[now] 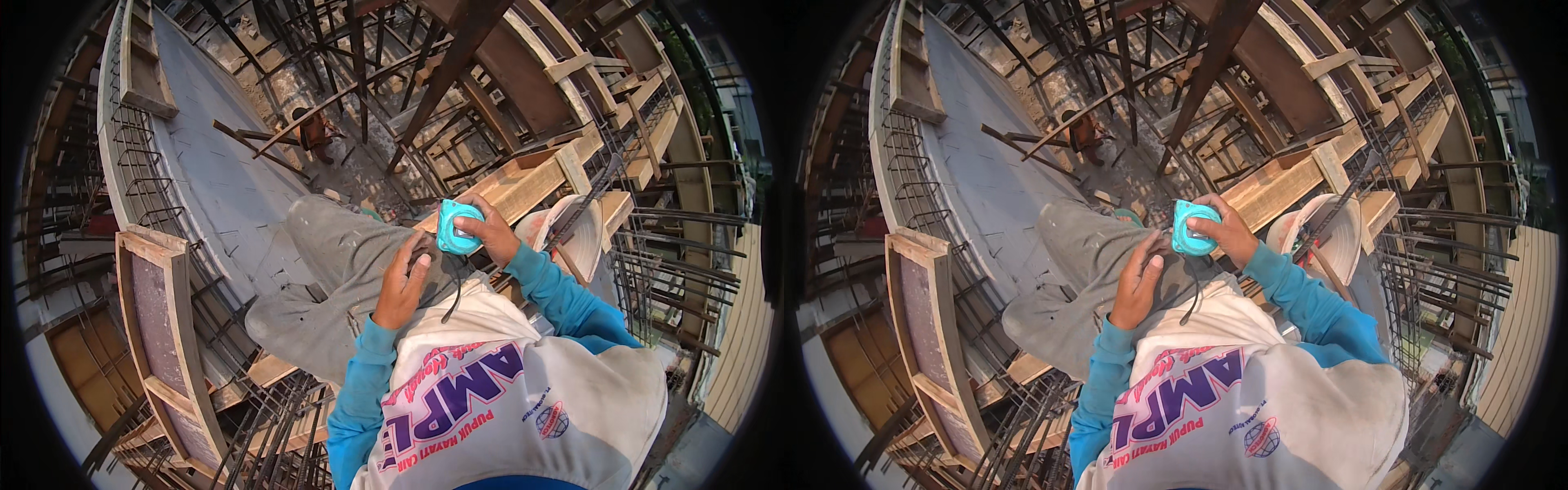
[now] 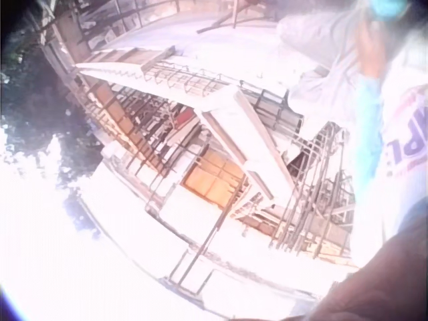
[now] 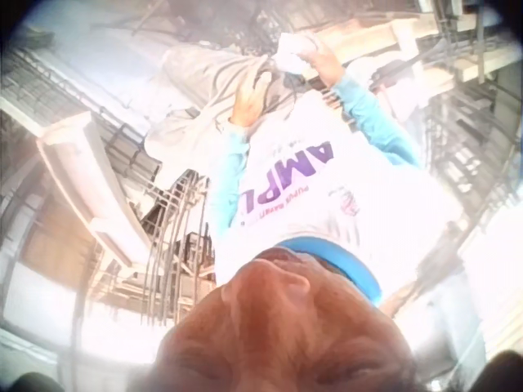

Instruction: The person measures a wooden board using a tape measure and marks a line on it with a pencil, using a saw as a straight edge.

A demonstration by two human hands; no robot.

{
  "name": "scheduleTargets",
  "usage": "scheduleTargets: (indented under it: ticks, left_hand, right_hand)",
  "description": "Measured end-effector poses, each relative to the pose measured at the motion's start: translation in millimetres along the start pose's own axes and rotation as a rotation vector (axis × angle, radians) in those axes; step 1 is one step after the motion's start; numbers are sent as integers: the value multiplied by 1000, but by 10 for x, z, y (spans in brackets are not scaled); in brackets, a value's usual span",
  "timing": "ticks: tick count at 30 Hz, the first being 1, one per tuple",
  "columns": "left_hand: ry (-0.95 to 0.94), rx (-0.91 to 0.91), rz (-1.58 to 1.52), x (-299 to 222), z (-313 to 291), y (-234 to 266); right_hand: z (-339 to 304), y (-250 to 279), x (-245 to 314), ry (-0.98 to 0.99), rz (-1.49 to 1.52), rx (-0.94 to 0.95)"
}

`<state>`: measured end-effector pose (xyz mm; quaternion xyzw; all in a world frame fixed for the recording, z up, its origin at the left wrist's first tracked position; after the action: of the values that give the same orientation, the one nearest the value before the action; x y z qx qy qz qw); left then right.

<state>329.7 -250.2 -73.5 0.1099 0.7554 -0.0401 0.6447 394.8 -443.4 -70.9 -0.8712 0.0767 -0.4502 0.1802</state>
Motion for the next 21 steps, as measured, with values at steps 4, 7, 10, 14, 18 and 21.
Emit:
scheduleTargets:
  ticks: [4, 7, 10, 14, 18, 21]
  left_hand:
    - [79, 49, -29, 118, 40, -35]
    - [105, 44, -50, 307, 36, -4]
    - [153, 1, -194, 390, 36, -14]
    - [134, -9, -210, 396, 11, -6]
    - [133, -27, -202, 361, -48, 67]
    - [143, -83, -229, 433, -148, 107]
  right_hand:
    - [-238, 237, 354, -87, -453, 87]
    - [-516, 579, 797, -276, -762, 212]
    - [-826, 1011, 1162, -331, -937, 86]
    - [-1013, 1390, 1228, -308, -984, 45]
    - [-890, 1363, 1163, -388, -1178, 53]
    - [-867, 1457, 1010, -496, -1604, 3]
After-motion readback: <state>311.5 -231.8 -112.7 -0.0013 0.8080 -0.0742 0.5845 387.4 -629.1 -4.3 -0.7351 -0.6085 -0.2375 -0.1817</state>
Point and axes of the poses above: each hand's wrist, its own z-axis towards the middle knuckle, its own y-axis out of the back of the hand, x = y × z, the point moved 3 cm from there along z, towards the middle knuckle, and after that the axes turned 10 degrees about z, right-handed, at the moved point
